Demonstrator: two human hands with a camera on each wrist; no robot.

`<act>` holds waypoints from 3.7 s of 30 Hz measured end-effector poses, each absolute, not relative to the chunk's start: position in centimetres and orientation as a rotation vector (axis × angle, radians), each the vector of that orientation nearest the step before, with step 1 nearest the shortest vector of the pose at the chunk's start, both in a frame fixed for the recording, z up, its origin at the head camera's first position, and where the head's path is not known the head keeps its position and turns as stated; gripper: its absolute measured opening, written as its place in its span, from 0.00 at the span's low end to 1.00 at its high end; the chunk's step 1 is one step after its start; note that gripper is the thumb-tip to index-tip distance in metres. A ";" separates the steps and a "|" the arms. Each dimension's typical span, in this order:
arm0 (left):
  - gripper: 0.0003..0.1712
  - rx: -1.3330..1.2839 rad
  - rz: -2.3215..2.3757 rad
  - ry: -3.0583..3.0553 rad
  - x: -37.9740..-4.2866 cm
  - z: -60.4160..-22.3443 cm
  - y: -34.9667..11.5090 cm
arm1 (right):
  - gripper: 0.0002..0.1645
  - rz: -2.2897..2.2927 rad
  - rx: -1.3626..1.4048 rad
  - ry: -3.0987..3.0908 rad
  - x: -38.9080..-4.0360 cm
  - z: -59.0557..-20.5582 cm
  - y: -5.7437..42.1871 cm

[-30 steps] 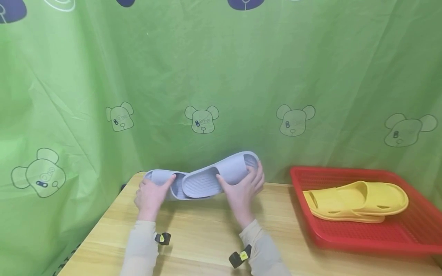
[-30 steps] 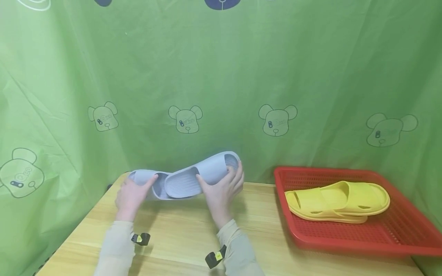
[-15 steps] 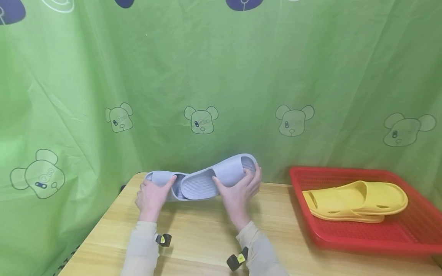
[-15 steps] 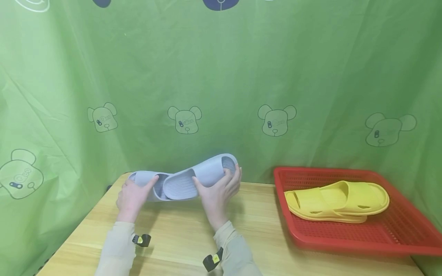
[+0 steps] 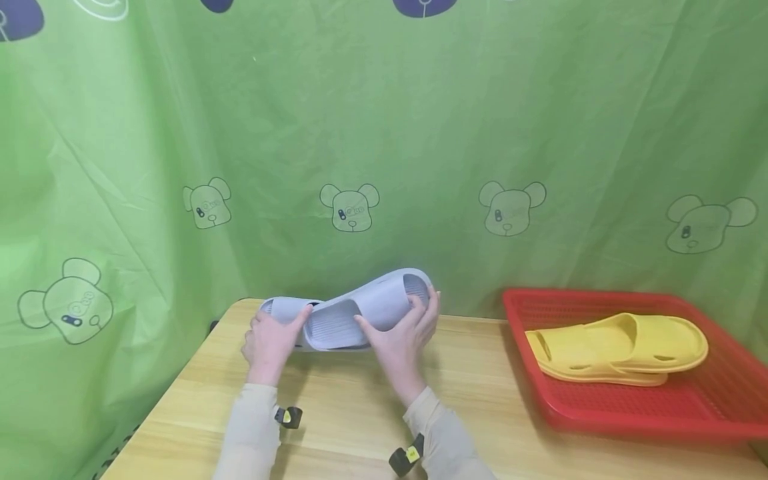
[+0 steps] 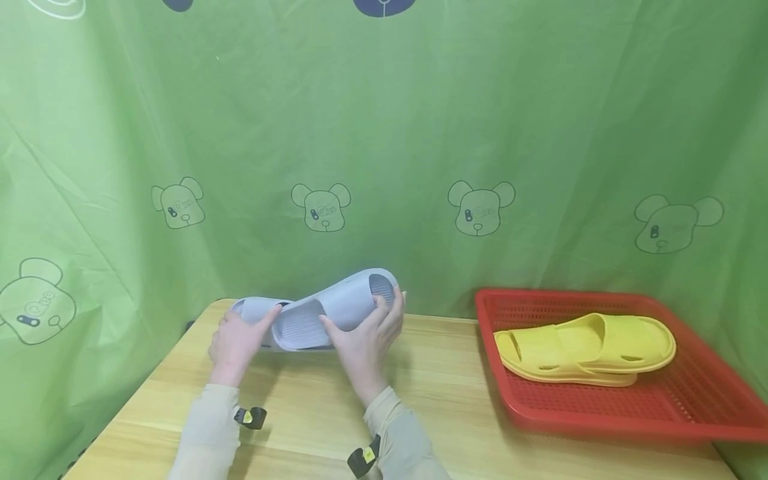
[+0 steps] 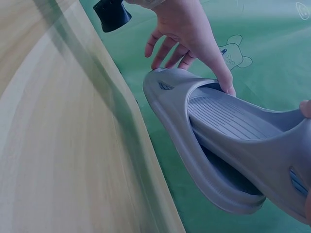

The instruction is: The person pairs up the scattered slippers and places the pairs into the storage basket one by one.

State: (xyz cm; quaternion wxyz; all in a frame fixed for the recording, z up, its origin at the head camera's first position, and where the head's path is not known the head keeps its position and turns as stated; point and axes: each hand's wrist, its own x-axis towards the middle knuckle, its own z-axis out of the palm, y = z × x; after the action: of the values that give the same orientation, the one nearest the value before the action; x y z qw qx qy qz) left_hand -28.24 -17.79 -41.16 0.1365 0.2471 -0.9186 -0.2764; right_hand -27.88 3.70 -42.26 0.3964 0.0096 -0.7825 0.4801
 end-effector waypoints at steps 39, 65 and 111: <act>0.74 0.704 -0.842 -2.681 -27.4 -40.2 -20.7 | 0.79 0.849 0.551 -2.485 -28.5 -40.2 7.7; 0.73 0.718 -0.837 -2.636 -27.7 -40.2 -20.8 | 0.68 0.689 0.527 -2.409 -28.8 -40.7 7.4; 0.60 0.417 -0.971 -2.282 -28.4 -41.2 -19.4 | 0.63 0.617 0.529 -2.165 -29.3 -42.0 6.6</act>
State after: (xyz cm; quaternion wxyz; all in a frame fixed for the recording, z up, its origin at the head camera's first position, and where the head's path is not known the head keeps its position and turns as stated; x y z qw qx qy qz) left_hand -28.42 -19.44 -41.19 0.3084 0.1578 -0.8631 -0.3675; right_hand -29.26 6.63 -42.01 0.4029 0.2094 -0.8568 0.2443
